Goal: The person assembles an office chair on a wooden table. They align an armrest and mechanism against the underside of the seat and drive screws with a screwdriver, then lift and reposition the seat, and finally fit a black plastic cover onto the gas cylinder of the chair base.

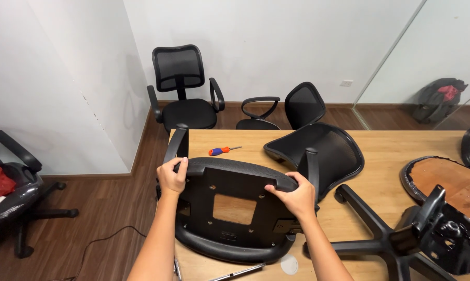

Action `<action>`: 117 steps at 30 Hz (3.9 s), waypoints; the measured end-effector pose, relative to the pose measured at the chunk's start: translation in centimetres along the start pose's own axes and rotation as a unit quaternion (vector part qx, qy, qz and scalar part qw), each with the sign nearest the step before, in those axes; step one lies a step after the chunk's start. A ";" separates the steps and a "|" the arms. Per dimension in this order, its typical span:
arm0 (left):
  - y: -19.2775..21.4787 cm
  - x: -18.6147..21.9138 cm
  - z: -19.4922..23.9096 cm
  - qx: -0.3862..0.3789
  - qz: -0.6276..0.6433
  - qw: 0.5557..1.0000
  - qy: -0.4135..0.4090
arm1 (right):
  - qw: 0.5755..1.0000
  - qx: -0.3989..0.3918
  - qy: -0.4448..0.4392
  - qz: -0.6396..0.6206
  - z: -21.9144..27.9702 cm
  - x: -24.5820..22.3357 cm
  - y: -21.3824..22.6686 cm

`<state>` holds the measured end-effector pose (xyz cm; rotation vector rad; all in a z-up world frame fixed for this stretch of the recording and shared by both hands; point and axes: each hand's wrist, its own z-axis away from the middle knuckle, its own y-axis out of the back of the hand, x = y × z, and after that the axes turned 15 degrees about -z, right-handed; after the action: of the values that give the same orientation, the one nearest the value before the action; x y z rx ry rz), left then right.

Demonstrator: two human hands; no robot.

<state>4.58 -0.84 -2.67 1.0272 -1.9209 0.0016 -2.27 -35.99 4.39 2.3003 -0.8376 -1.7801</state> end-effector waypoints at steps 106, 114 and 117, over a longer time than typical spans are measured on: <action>13.4 35.4 34.3 -0.219 0.058 0.974 -0.020 | 0.957 -0.132 0.258 -0.028 24.6 -0.8 24.1; 16.7 29.2 40.4 -0.186 -0.011 0.977 0.100 | 0.938 -0.289 0.172 -0.089 28.6 1.8 17.3; 18.4 28.5 41.9 -0.163 -0.067 0.974 0.145 | 0.929 -0.325 0.151 -0.092 29.7 1.8 16.0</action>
<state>-44.03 -23.75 1.16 0.8776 -1.5239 -0.2210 -35.03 -43.31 0.39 2.1374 0.0325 -1.4049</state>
